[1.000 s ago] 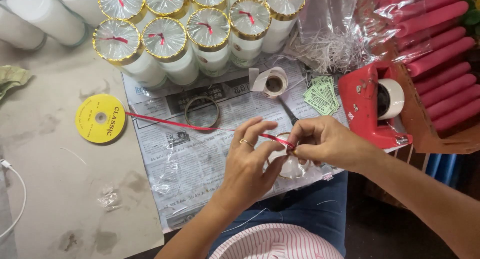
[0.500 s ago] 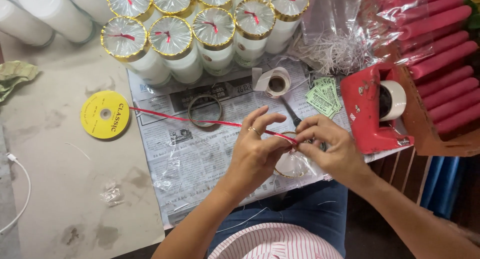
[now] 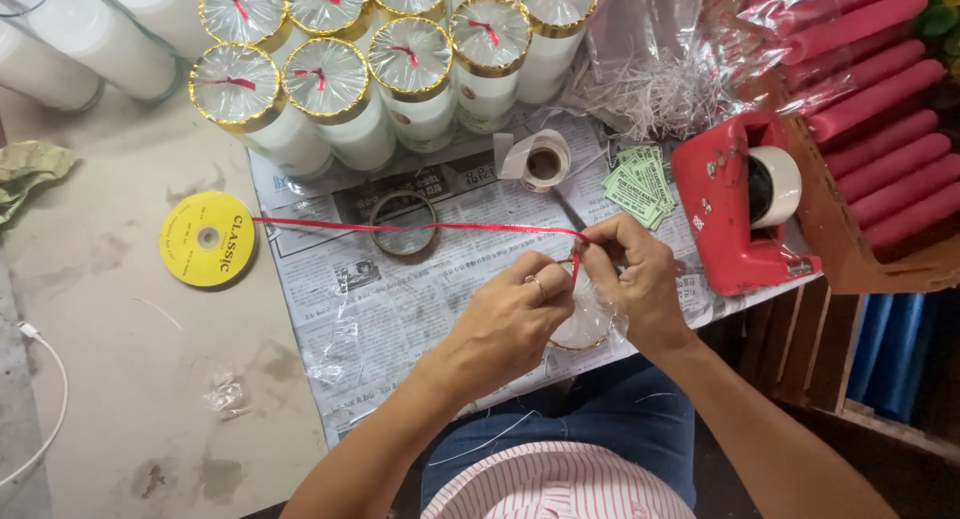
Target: Applying adhesive labels to the bottom of candle jars and tying decorative red ribbons around them.
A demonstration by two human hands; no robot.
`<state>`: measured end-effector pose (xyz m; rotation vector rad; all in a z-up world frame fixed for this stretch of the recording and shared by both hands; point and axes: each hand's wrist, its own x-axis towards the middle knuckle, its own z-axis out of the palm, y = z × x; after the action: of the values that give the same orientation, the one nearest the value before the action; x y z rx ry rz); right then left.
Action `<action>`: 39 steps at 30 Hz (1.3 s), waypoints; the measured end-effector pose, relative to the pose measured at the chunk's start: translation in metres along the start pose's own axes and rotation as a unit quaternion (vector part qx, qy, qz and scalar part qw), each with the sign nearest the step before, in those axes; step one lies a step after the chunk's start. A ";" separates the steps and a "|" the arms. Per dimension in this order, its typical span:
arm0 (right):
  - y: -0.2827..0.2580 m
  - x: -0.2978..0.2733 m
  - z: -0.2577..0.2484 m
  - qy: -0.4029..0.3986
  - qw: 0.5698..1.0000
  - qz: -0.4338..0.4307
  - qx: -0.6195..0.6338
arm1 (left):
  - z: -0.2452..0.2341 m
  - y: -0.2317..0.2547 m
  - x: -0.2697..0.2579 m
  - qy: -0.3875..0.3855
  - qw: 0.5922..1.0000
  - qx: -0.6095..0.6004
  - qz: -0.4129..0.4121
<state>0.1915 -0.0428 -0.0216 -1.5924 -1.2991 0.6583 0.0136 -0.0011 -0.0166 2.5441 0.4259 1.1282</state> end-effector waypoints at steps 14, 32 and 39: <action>0.104 -0.014 -0.034 -0.143 0.935 0.004 -0.325 | -0.046 0.003 0.037 -0.185 0.969 -0.144 -0.084; -0.014 -0.120 -0.083 -0.205 0.893 0.087 0.391 | -0.026 -0.005 -0.003 -0.011 0.959 -0.070 -0.273; 0.005 -0.120 -0.049 -0.328 0.845 0.184 0.381 | -0.035 0.004 -0.005 -0.049 0.940 -0.057 -0.332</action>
<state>0.2006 -0.1725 -0.0244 -0.9474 -0.9535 1.8249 -0.0153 -0.0010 0.0038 2.0776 1.0554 0.7360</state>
